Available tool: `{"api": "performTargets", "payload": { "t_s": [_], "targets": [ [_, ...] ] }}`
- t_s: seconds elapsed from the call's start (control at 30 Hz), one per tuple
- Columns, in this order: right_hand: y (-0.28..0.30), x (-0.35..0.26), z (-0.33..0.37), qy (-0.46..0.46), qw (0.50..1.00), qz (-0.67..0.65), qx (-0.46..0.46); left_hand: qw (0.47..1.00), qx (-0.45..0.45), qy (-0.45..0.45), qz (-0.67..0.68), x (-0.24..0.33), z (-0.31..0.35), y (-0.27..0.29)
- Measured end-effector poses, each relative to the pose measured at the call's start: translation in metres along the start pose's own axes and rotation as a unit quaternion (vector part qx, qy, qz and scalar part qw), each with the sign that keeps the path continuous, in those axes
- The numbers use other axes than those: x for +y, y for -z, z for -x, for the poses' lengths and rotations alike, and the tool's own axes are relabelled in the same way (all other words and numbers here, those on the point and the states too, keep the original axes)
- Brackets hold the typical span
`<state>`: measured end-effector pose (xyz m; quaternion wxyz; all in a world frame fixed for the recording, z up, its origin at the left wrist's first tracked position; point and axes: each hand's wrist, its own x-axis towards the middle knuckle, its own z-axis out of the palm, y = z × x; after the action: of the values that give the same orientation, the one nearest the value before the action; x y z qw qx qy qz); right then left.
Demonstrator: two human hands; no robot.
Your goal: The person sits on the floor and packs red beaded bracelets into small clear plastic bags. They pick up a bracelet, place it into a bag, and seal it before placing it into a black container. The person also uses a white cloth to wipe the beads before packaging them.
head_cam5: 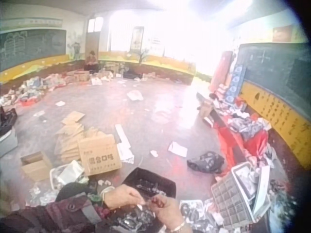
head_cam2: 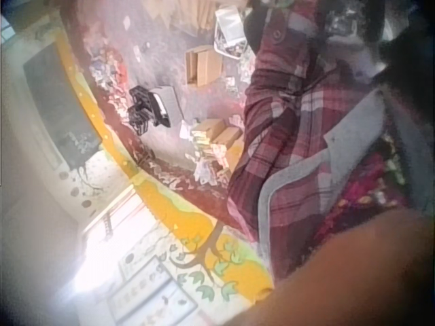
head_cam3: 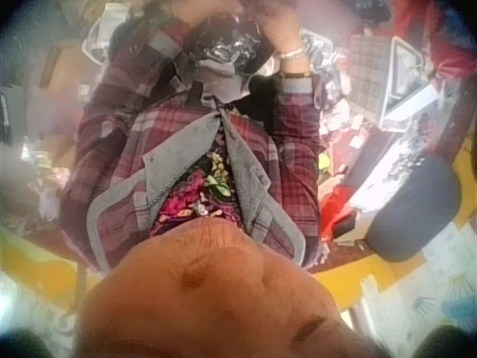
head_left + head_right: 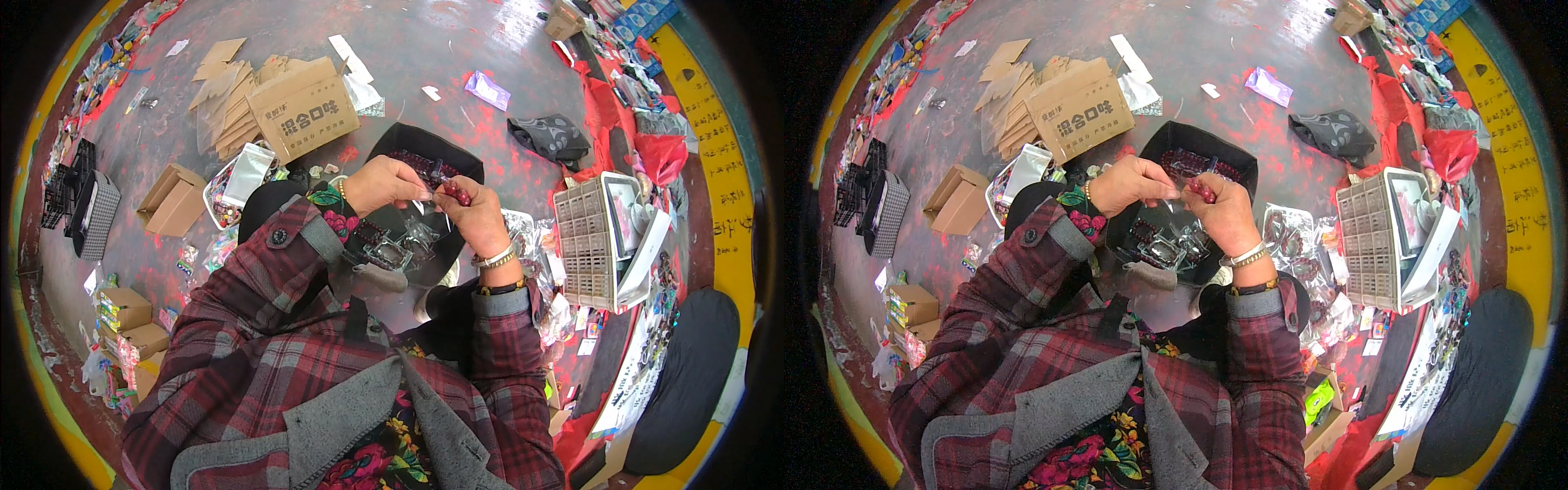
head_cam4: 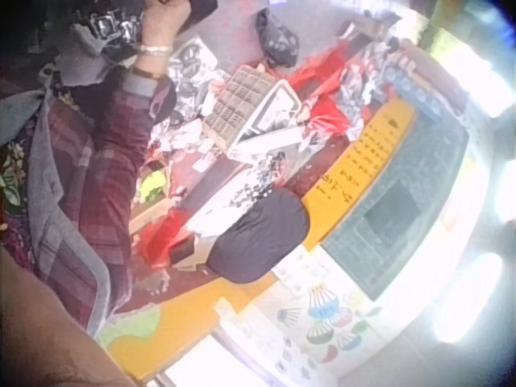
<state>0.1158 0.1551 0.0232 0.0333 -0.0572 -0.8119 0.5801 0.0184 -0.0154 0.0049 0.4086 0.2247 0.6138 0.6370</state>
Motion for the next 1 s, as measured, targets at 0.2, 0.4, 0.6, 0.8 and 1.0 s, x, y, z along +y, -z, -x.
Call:
{"api": "performTargets", "payload": {
  "t_s": [0.2,0.4,0.6,0.8,1.0],
  "targets": [
    [0.004,-0.003,0.0,-0.053,0.997,-0.054,-0.032,1.0,0.005,0.001,-0.03,0.002,0.002,-0.003],
    [0.005,-0.002,-0.001,-0.056,0.996,-0.067,-0.037,1.0,-0.006,0.015,-0.022,-0.001,0.0,-0.001],
    [0.01,0.002,-0.003,-0.068,0.995,-0.074,0.009,0.999,-0.031,0.035,0.026,0.002,0.003,0.001],
    [0.013,0.002,0.0,-0.04,0.998,-0.054,0.005,0.993,-0.063,0.016,0.099,0.005,0.005,0.001],
    [0.009,-0.002,0.003,0.013,0.998,-0.054,-0.018,0.987,-0.124,0.042,0.09,0.007,0.006,0.002]
  ]
}}
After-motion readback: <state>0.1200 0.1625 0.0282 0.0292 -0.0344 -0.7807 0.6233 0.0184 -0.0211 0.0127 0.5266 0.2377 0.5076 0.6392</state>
